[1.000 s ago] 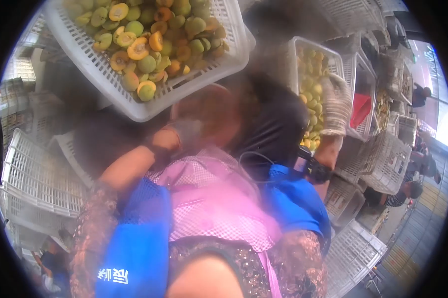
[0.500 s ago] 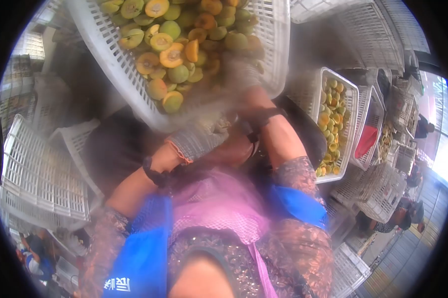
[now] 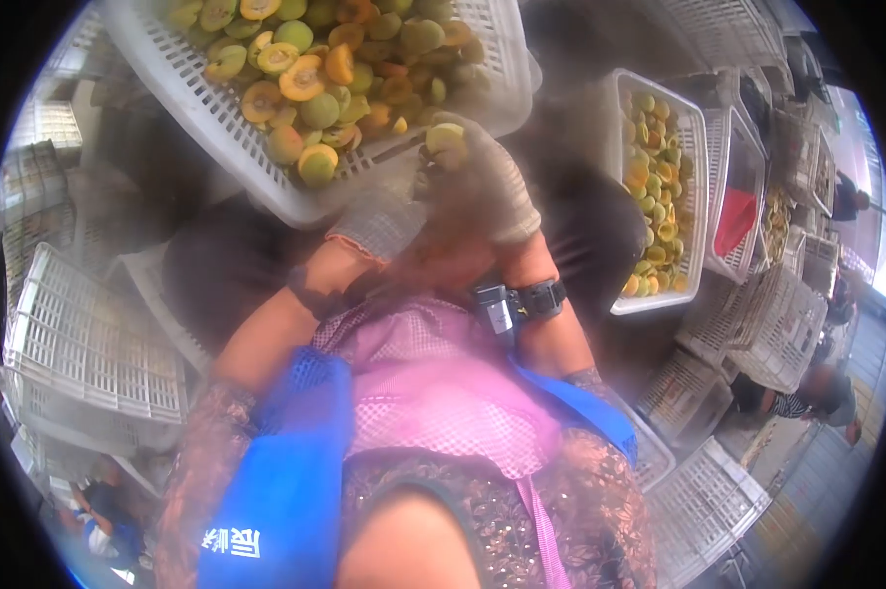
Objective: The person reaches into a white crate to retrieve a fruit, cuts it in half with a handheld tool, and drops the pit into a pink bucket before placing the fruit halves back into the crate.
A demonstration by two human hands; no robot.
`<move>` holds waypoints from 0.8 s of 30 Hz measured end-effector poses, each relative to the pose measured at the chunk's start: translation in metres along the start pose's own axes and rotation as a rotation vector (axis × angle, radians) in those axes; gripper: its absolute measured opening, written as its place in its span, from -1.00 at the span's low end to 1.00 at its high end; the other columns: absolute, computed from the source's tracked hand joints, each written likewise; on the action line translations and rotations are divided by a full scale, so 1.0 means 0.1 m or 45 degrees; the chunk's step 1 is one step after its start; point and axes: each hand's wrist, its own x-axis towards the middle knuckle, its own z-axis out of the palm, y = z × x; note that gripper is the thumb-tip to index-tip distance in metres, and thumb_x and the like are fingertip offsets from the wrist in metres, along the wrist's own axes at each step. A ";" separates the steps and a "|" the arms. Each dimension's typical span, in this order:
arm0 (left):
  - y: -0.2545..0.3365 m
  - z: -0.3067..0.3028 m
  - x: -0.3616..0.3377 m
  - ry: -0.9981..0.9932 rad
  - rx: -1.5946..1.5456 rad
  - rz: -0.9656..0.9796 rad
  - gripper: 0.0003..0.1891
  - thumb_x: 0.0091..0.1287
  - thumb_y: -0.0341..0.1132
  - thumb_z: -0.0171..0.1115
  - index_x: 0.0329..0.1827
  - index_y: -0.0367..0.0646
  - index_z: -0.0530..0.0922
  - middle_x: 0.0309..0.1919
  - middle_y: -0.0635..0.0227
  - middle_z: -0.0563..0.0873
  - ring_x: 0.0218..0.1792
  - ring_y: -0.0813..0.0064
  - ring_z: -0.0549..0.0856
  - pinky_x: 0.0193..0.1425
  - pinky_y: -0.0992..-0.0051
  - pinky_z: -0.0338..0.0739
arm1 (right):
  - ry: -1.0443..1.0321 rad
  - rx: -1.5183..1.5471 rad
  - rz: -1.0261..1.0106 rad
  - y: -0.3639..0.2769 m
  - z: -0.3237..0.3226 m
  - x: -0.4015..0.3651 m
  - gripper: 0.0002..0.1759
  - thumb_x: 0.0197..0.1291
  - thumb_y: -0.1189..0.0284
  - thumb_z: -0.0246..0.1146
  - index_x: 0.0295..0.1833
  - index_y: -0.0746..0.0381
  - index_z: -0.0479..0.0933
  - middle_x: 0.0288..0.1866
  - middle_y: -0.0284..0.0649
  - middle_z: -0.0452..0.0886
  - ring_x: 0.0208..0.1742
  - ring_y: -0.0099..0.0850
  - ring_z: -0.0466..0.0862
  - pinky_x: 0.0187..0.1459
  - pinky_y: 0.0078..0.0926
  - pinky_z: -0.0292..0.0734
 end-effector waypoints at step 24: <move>0.64 -0.66 0.03 -0.368 -0.037 0.272 -0.66 0.33 -0.13 0.11 -0.04 -0.22 0.56 -0.14 -0.04 0.67 -0.04 0.06 0.64 0.01 0.27 0.50 | 0.386 0.010 -0.091 0.08 0.32 -0.09 -0.70 0.39 0.22 -0.03 -0.10 0.20 0.47 -0.23 -0.23 0.58 -0.19 -0.43 0.58 -0.19 -0.54 0.51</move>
